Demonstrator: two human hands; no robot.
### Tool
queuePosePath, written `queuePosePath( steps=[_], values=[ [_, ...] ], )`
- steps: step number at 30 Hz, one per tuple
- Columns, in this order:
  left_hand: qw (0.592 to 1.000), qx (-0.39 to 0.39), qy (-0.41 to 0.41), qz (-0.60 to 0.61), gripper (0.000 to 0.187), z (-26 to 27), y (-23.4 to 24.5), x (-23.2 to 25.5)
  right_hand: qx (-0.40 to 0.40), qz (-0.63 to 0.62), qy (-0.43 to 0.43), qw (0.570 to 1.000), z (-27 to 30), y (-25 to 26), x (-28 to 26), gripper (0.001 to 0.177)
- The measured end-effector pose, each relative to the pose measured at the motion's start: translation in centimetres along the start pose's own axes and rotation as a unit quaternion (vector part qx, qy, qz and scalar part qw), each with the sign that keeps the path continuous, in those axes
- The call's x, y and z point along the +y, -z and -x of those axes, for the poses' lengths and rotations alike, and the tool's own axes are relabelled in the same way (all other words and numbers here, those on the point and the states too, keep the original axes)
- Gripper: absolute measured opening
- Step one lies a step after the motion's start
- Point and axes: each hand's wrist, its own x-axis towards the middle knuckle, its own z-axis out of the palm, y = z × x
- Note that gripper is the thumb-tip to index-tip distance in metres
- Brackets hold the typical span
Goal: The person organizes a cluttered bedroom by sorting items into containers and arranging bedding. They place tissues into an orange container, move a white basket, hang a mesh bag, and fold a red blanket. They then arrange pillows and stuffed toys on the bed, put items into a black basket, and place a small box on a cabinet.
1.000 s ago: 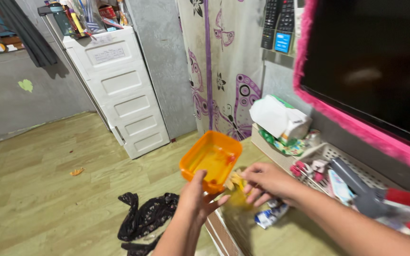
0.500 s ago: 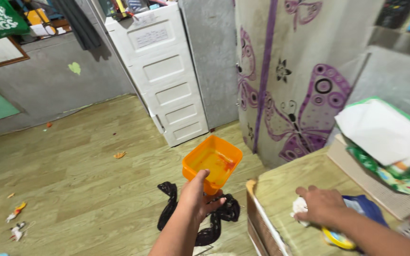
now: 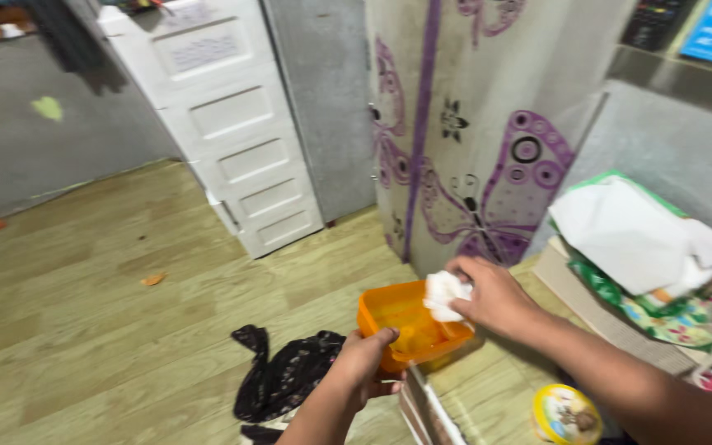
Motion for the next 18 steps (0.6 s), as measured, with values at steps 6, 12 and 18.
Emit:
queuePosePath(
  steps=[6, 12, 18],
  values=[
    [0.997, -0.035, 0.035, 0.067, 0.043, -4.2, -4.5, -1.4, -0.005, 0.085, -0.118, 0.989, 2.8, 4.0, 10.2, 0.042],
    [0.995, -0.030, 0.084, 0.039, 0.046, -6.2, -6.0, -4.2, -0.167, 0.158, -0.204, 0.952, 9.8, 2.0, 21.1, 0.086],
    [0.996, 0.048, 0.065, -0.033, 0.056, -6.5, -4.9, -5.2, -0.131, 0.174, -0.274, 0.937, 11.5, 0.1, 21.1, 0.087]
  ],
)
